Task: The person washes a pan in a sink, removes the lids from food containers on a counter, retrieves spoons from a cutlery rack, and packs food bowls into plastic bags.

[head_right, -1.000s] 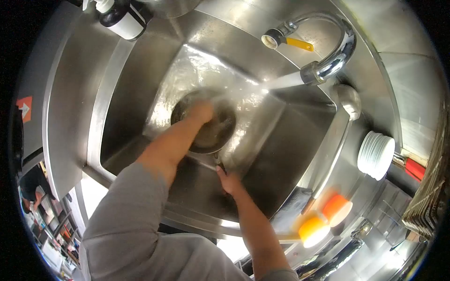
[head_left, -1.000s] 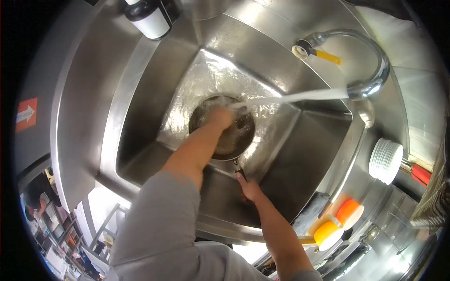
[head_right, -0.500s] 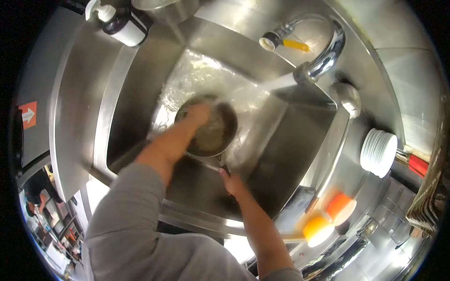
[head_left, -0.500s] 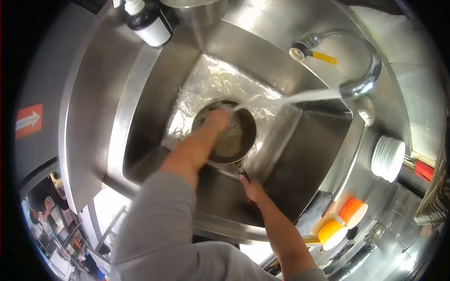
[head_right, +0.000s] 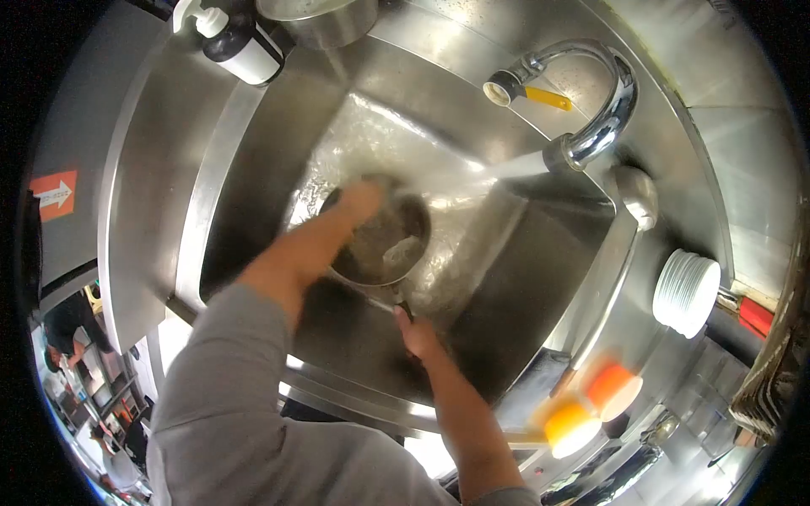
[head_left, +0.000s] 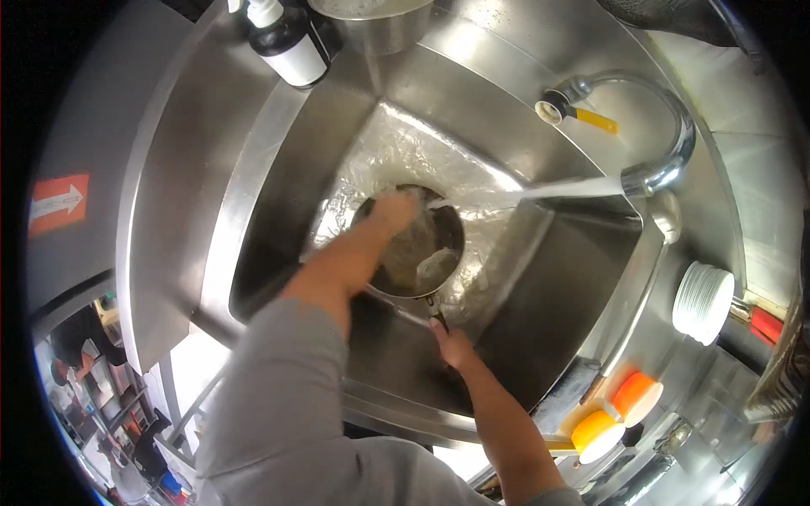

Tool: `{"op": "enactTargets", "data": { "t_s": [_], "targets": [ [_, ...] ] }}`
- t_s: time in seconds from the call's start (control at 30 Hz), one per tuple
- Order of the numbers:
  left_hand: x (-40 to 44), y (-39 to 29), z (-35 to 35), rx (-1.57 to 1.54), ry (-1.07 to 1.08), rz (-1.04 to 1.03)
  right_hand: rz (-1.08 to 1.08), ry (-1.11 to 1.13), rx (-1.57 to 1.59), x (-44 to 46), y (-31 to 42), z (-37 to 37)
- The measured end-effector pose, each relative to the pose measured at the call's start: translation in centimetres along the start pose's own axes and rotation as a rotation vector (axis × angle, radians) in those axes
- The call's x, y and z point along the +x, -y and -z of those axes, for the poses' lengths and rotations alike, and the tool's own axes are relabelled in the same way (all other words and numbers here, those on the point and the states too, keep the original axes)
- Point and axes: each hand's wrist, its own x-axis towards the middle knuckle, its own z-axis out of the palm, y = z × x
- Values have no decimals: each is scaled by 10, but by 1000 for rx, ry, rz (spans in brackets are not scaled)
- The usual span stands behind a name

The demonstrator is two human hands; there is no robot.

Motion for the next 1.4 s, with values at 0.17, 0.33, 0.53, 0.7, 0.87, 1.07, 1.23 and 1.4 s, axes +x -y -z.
{"op": "enactTargets", "data": {
  "t_s": [0.17, 0.33, 0.53, 0.7, 0.87, 1.07, 1.23, 1.4],
  "targets": [
    [-30, -100, -51, -264, 29, -157, -52, 116, 210, 1, -9, 12],
    [-85, -45, -62, -228, 185, -237, 17, 17, 114, 6, -27, 13],
    [-37, -67, -52, -202, 114, -26, -148, 92, 95, -5, 3, 18],
    [-98, -62, -92, -250, 184, -227, 141, -82, 50, 8, -46, 5],
    [-74, 59, -39, 447, 424, -239, 221, -71, -44, 12, -40, -2],
    [11, -20, -61, -10, -265, -127, -95, 222, 100, -6, 23, 7],
    [-70, -91, -61, -259, 241, -401, -101, 61, 310, -1, -8, 15],
    [-47, 32, -18, 288, 384, -467, 129, -47, 164, 9, -26, 13]
  ]
}}
